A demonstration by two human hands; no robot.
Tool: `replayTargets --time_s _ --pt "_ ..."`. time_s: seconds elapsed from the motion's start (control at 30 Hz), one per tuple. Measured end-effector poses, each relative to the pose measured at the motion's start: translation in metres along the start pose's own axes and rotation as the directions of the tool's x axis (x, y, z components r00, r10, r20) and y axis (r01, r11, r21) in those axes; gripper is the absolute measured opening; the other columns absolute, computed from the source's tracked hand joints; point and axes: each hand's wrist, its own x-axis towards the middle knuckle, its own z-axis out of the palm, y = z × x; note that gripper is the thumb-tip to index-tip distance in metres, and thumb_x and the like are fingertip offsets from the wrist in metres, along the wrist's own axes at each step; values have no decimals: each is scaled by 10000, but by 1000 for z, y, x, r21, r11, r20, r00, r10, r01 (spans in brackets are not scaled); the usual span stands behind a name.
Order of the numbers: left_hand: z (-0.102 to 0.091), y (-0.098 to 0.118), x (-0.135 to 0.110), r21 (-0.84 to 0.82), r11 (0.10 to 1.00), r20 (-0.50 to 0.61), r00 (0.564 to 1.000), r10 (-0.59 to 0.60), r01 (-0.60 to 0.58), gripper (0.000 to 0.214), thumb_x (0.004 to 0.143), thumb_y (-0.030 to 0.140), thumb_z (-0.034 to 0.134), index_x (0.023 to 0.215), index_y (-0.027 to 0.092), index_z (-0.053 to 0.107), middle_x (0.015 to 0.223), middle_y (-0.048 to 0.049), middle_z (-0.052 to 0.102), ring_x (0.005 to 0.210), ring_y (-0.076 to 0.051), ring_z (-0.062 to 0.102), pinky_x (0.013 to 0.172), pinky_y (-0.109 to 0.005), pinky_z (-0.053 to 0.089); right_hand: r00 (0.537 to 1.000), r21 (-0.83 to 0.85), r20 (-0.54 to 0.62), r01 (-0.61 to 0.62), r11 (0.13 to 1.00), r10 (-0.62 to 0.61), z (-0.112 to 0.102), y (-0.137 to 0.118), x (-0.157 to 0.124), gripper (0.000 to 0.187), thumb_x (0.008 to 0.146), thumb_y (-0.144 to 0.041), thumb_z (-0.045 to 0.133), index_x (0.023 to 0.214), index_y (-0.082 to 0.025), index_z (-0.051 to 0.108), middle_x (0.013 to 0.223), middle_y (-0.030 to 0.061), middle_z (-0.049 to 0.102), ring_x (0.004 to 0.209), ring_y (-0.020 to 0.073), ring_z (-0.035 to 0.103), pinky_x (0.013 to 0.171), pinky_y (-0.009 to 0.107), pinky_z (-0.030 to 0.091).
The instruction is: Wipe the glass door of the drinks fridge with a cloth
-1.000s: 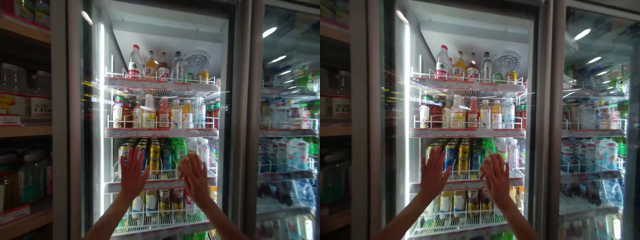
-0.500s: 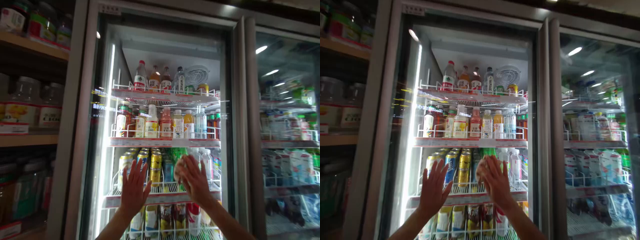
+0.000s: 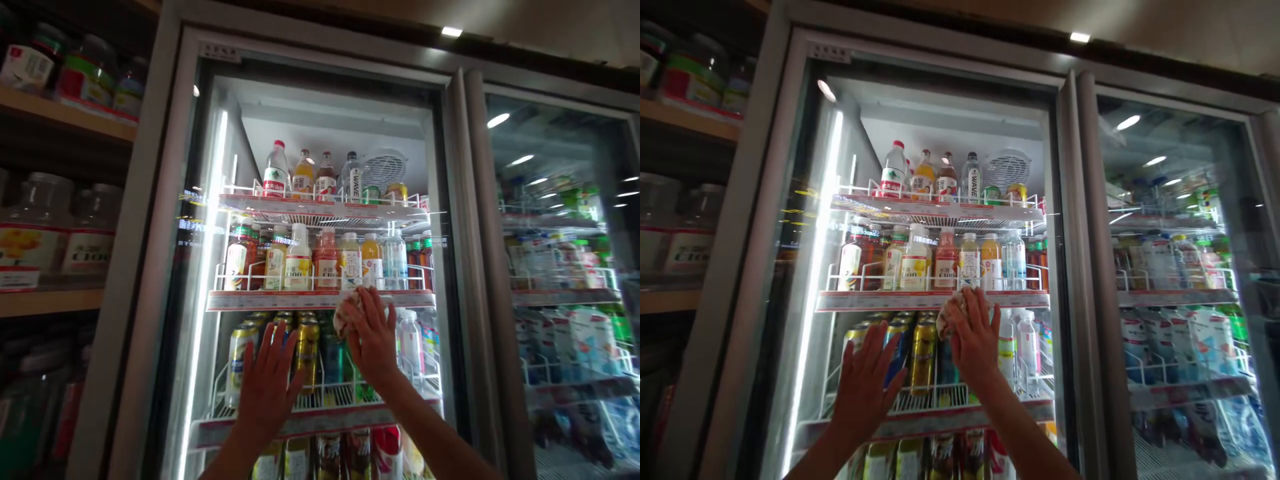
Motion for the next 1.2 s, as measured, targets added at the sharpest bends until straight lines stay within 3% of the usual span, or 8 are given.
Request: replayTargets --time_s 0.17,0.23,0.37,0.57,0.77,0.93,1.1,1.2 --pt "0 1 -1 -37 999 8 1000 -20 20 644 859 390 499 1425 203 255 1420 -121 397 1385 -229 219 1145 -451 102 967 68 131 213 975 -221 -9 -4 -31 333 844 -209 476 1152 -288 575 1428 30 417 1372 243 280 1126 470 158" --pt "-3 2 1 -26 1000 21 1000 -2 3 634 863 355 494 1426 192 252 1431 -125 377 1388 -234 210 1145 -453 102 975 51 129 178 983 -184 -13 5 -28 324 851 -204 464 1143 -281 578 1417 36 430 1366 235 294 1125 479 152" --pt "-7 6 17 -24 1000 8 1000 5 -4 624 869 315 470 1431 184 230 1466 -122 312 1390 -254 197 1138 -484 110 997 -60 4 -83 995 83 -16 29 -3 360 863 -183 439 1201 -258 537 1449 63 376 1374 241 274 1098 504 200" --pt "7 12 32 -47 999 29 999 -20 21 642 869 425 456 1427 187 245 1447 -117 349 1396 -236 181 1144 -470 69 979 0 131 158 987 -157 -21 30 -36 364 842 -172 466 1180 -275 552 1476 31 334 1383 247 253 1126 481 168" --pt "14 12 26 -59 998 21 999 -29 30 634 874 432 447 1428 200 244 1442 -120 355 1401 -223 161 1143 -475 56 997 -66 15 -77 995 78 -14 33 -5 379 863 -198 436 1228 -264 514 1468 64 339 1376 257 263 1101 515 199" --pt "10 10 24 -99 995 11 1000 -15 16 603 873 400 463 1416 218 276 1429 -104 385 1392 -211 201 1147 -440 88 989 -72 117 102 992 -93 -24 59 -24 381 854 -179 450 1217 -276 510 1458 59 356 1371 260 275 1098 514 212" --pt "6 5 38 -80 996 -30 999 -30 27 609 876 393 457 1424 221 254 1452 -109 346 1390 -228 207 1141 -464 101 969 -181 -128 -232 956 211 -37 120 -17 414 868 -196 420 1278 -236 456 1414 134 399 1324 279 352 1003 531 345" --pt "7 -4 49 -24 998 -44 997 -66 65 638 880 395 451 1440 216 204 1492 -114 253 1401 -245 159 1135 -479 98 965 -162 -150 -238 958 214 -41 127 -40 443 866 -201 425 1307 -241 423 1418 125 392 1324 273 350 1002 520 366"
